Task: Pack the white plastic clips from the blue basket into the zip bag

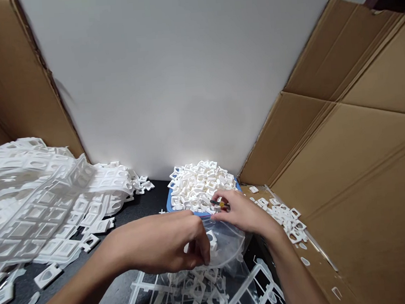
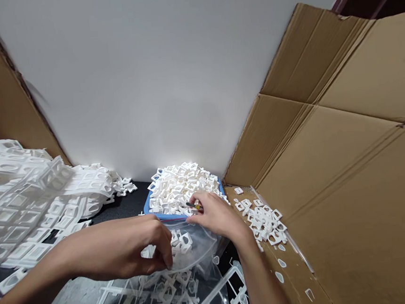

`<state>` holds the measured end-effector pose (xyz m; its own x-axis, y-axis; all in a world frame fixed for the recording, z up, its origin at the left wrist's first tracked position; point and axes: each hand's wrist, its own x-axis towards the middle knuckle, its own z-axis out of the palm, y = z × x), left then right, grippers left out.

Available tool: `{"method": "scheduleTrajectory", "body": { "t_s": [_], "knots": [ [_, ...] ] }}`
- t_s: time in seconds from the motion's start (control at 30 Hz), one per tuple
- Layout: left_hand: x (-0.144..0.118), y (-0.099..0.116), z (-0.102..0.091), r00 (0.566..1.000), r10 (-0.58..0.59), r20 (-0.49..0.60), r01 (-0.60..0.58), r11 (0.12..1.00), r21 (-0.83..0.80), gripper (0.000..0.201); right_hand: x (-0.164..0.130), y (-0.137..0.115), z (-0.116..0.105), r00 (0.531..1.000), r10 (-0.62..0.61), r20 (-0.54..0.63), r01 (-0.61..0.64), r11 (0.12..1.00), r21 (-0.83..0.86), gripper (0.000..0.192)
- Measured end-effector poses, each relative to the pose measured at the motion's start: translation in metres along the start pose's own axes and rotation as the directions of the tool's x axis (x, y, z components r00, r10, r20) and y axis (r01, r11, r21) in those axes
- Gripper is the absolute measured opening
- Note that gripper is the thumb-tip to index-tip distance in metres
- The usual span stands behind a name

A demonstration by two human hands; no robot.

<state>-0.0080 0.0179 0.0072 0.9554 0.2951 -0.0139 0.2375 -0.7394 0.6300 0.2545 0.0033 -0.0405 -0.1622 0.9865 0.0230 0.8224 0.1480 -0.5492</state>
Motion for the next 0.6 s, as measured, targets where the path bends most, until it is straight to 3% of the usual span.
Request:
{"method": "scheduleTrajectory", "body": {
  "t_s": [0.13, 0.27, 0.37, 0.5, 0.6],
  "knots": [
    [0.001, 0.001, 0.000, 1.000, -0.002, 0.014, 0.003, 1.000, -0.007, 0.029, 0.000, -0.004, 0.007, 0.999, 0.015, -0.052, -0.021, 0.993, -0.114, 0.029],
    [0.001, 0.002, -0.001, 1.000, -0.009, 0.023, 0.009, 1.000, 0.011, 0.028, 0.000, -0.002, 0.006, 0.998, -0.023, -0.061, 0.012, 0.984, -0.175, 0.010],
    [0.000, 0.002, -0.002, 1.000, -0.012, 0.014, 0.012, 1.000, 0.001, 0.028, 0.001, 0.003, 0.004, 0.997, -0.045, -0.068, 0.033, 0.987, -0.159, 0.012],
    [0.000, 0.001, -0.003, 1.000, 0.000, 0.003, 0.000, 1.000, 0.001, 0.026, 0.000, 0.003, -0.007, 0.993, -0.056, -0.105, 0.055, 0.998, -0.018, 0.014],
    [-0.001, 0.000, -0.004, 1.000, -0.009, 0.004, 0.009, 1.000, 0.002, 0.025, -0.004, -0.001, -0.018, 0.987, -0.005, -0.163, 0.054, 0.953, 0.299, 0.025]
  ]
}}
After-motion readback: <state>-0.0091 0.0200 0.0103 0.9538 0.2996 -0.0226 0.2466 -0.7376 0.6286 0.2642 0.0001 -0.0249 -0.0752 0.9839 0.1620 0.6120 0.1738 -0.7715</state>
